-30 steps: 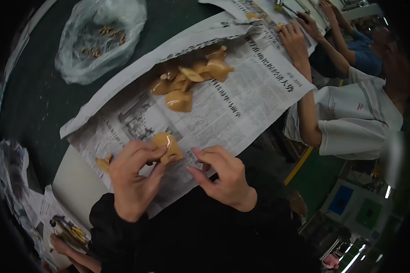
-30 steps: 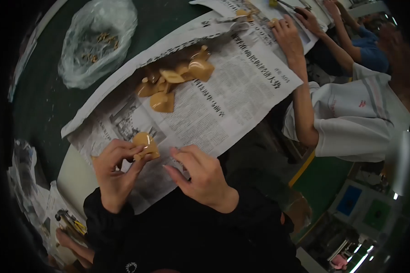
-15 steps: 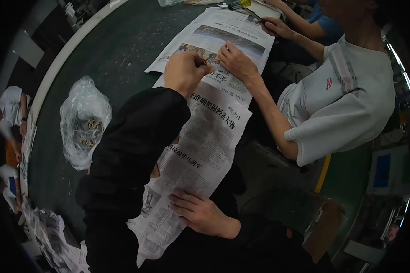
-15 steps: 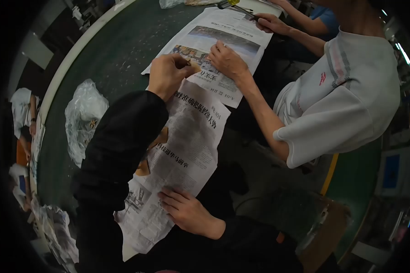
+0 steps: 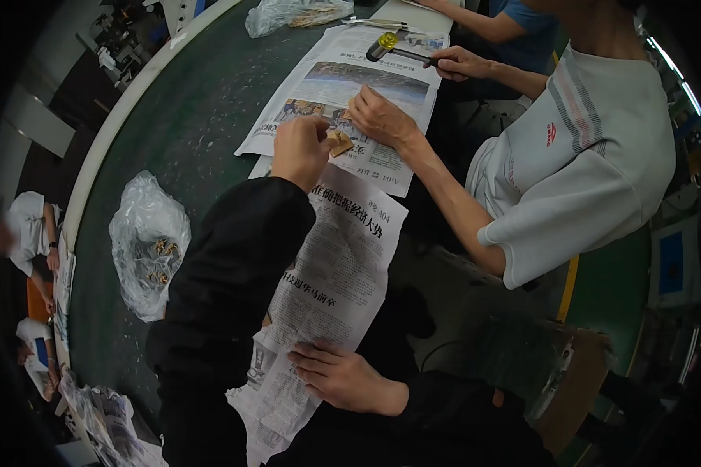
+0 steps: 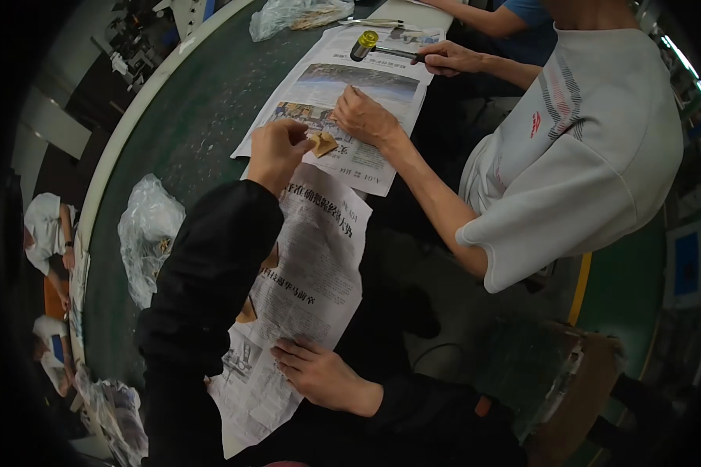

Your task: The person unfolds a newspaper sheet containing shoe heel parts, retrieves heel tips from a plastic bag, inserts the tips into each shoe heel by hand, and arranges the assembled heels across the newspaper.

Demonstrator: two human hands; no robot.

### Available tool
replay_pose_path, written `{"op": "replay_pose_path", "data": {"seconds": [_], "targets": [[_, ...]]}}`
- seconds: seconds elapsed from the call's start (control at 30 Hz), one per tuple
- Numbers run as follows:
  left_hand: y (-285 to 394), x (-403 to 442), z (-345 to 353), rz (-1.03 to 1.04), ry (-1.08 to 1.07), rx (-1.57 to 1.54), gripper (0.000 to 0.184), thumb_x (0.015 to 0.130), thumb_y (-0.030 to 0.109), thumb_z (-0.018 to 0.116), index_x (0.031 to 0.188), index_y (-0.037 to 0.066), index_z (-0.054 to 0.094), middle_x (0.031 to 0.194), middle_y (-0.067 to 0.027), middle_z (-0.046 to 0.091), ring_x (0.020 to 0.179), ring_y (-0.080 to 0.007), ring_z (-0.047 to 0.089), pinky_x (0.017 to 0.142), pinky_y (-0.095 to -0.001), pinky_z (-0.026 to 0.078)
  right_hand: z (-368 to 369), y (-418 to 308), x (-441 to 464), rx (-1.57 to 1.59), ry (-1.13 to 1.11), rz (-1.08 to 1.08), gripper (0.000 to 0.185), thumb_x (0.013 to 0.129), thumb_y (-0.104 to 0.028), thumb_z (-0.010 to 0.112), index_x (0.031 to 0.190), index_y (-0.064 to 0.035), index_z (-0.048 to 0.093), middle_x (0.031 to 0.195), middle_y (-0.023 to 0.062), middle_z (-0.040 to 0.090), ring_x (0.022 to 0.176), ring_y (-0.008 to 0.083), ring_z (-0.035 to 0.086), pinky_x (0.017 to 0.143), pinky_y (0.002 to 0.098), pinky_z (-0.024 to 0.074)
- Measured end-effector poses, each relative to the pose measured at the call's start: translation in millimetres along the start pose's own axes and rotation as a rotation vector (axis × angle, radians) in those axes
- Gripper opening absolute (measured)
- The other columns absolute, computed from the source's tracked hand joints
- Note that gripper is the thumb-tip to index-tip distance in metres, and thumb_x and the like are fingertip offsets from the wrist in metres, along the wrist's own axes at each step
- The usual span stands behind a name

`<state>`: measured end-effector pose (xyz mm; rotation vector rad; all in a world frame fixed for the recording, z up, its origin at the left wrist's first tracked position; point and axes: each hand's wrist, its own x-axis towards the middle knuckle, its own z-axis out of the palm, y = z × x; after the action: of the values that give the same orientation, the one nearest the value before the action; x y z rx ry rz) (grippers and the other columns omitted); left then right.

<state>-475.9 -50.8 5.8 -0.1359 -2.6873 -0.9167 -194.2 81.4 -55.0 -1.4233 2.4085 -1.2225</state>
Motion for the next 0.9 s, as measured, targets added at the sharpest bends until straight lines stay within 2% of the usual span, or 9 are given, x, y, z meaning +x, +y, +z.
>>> {"op": "replay_pose_path", "data": {"seconds": [0.07, 0.17, 0.3, 0.4, 0.53, 0.6, 0.73, 0.8, 0.9], "targets": [[12, -6, -34, 0.046, 0.073, -0.123, 0.02, 0.075, 0.001, 0.074, 0.095, -0.003, 0.073, 0.084, -0.0175, 0.071, 0.077, -0.0271, 0.071, 0.074, -0.0341, 0.054, 1, 0, 0, -0.002, 0.021, 0.005, 0.026, 0.083, -0.018, 0.072, 0.104, -0.0039, 0.071, 0.13, 0.006, 0.063, 0.13, 0.0197, 0.052, 0.11, 0.0402, 0.0425], [3, -8, -50, -0.024, 0.044, -0.094, 0.021, 0.075, 0.002, 0.074, 0.096, -0.002, 0.073, 0.086, -0.0175, 0.072, 0.078, -0.0272, 0.071, 0.075, -0.0343, 0.054, 1, -1, 0, 0.001, 0.029, 0.006, 0.024, 0.083, -0.018, 0.071, 0.103, -0.0045, 0.071, 0.129, 0.0058, 0.063, 0.129, 0.0196, 0.053, 0.109, 0.0402, 0.0444], [-15, 1, -2, -0.009, -0.033, -0.02, 0.028, 0.074, 0.015, 0.08, 0.096, -0.001, 0.073, 0.088, -0.0172, 0.072, 0.082, -0.0312, 0.069, 0.076, -0.0391, 0.053, -1, 1, 1, 0.018, 0.041, -0.005, 0.02, 0.085, -0.018, 0.071, 0.101, -0.0057, 0.072, 0.127, 0.0042, 0.064, 0.128, 0.0183, 0.054, 0.109, 0.0389, 0.0446], [-12, 4, 24, -0.046, 0.024, -0.04, 0.028, 0.075, 0.018, 0.08, 0.095, -0.001, 0.074, 0.09, -0.0169, 0.071, 0.084, -0.0316, 0.068, 0.077, -0.0395, 0.052, 2, 2, 0, 0.036, 0.07, 0.004, 0.018, 0.086, -0.017, 0.07, 0.099, -0.006, 0.072, 0.126, 0.0024, 0.065, 0.127, 0.0168, 0.055, 0.109, 0.037, 0.0447], [-28, 10, 38, 0.042, 0.025, -0.038, 0.023, 0.077, 0.015, 0.076, 0.096, 0.002, 0.074, 0.092, -0.0148, 0.07, 0.087, -0.0323, 0.066, 0.078, -0.0401, 0.052, 5, 6, -1, 0.114, 0.062, 0.023, 0.023, 0.085, -0.012, 0.067, 0.106, -0.0044, 0.071, 0.13, 0.004, 0.063, 0.131, 0.0173, 0.051, 0.112, 0.0362, 0.0403], [-33, 11, 41, 0.099, 0.038, -0.02, 0.02, 0.079, 0.014, 0.073, 0.095, 0.003, 0.074, 0.09, -0.0136, 0.07, 0.085, -0.0328, 0.066, 0.079, -0.0403, 0.051, 2, 6, 1, 0.087, 0.079, 0.028, 0.017, 0.087, -0.018, 0.069, 0.099, -0.0069, 0.073, 0.122, 0.001, 0.067, 0.125, 0.015, 0.056, 0.11, 0.0346, 0.0441], [-39, 13, 41, 0.154, 0.049, -0.003, 0.018, 0.081, 0.016, 0.071, 0.094, 0.004, 0.075, 0.09, -0.0135, 0.07, 0.084, -0.0331, 0.066, 0.078, -0.0402, 0.051, 0, 8, 1, 0.069, 0.052, 0.015, 0.018, 0.088, -0.019, 0.068, 0.1, -0.0073, 0.073, 0.122, 0.0006, 0.067, 0.125, 0.0139, 0.056, 0.11, 0.0337, 0.0437], [-41, 17, 39, 0.167, 0.04, -0.012, 0.018, 0.081, 0.016, 0.071, 0.094, 0.005, 0.075, 0.091, -0.0138, 0.071, 0.084, -0.0331, 0.066, 0.078, -0.0404, 0.051, 4, 9, -1, 0.148, 0.012, 0.055, 0.022, 0.089, -0.015, 0.063, 0.108, -0.0042, 0.071, 0.13, 0.0039, 0.063, 0.13, 0.0168, 0.051, 0.112, 0.0359, 0.0404], [-42, 25, 33, 0.206, -0.043, 0.024, 0.017, 0.081, 0.017, 0.071, 0.093, 0.006, 0.075, 0.088, -0.0145, 0.071, 0.081, -0.0333, 0.067, 0.076, -0.041, 0.052, 0, 8, 1, 0.151, -0.036, 0.053, 0.024, 0.089, -0.015, 0.063, 0.109, -0.0039, 0.07, 0.13, 0.0039, 0.063, 0.13, 0.0171, 0.051, 0.112, 0.036, 0.0411]]}}
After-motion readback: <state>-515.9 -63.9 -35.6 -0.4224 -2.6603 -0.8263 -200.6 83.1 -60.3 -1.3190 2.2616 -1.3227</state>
